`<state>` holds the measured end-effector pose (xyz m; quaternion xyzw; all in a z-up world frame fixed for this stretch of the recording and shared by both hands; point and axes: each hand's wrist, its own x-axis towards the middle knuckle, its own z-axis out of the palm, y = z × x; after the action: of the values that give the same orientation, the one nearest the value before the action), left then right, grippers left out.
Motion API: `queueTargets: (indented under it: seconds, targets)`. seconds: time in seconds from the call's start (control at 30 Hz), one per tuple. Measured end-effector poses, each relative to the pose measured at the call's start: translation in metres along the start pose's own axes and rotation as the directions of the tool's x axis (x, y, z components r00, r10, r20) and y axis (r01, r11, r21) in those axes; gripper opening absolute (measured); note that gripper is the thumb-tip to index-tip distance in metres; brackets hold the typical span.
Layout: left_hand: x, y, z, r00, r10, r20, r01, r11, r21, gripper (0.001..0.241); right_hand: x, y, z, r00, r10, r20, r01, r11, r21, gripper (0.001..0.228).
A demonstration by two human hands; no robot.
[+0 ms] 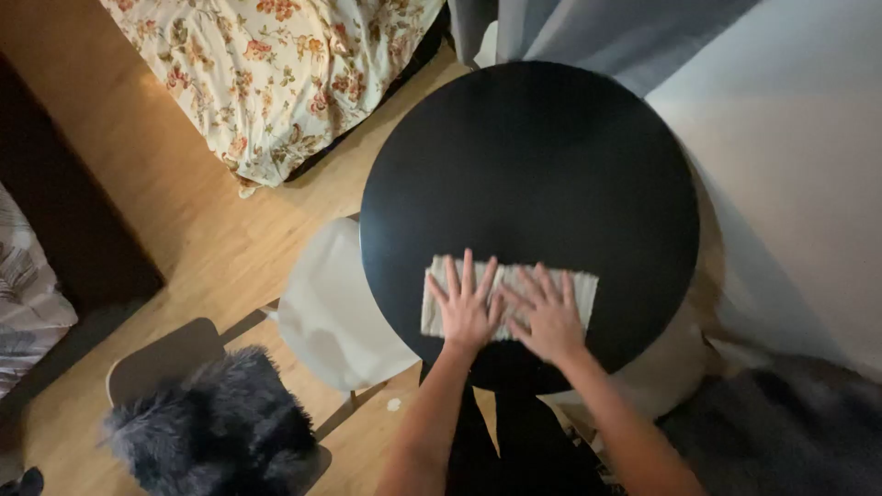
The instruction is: The person wipes a round black table with a white cloth. They then move a grey fur cushion from a chair to the table and wipe the chair seat. Finally, they wipe a section of the white wall next to the table.
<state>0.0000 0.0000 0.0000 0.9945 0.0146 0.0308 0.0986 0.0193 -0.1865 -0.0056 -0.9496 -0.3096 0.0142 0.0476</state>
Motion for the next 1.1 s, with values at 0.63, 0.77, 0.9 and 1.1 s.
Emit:
queueTargets:
  seconds: [0.63,0.77,0.9,1.1]
  targets:
    - [0.303,0.001,0.034,0.985,-0.096,-0.143,0.090,0.995,-0.047,0.062,0.248,0.157,-0.011,0.988,0.109,-0.113,-0.101,0.992,0.072,0.061]
    - [0.338,-0.003,0.021,0.998,-0.055,-0.003,0.055,0.996,-0.072,0.064,0.279,0.177,-0.001,0.982,0.186,0.019,-0.185,0.982,-0.042,0.070]
    - [0.336,-0.006,0.030,0.987,-0.049,-0.153,0.040,0.997,-0.067,0.064,0.277,0.168,-0.023,0.988,0.053,-0.145,-0.053,0.999,0.008,0.058]
    - [0.271,-0.023,0.014,0.998,-0.046,-0.037,0.045,0.999,-0.025,0.066,0.237,0.116,-0.035,0.998,0.021,-0.066,-0.020,1.000,0.023,0.066]
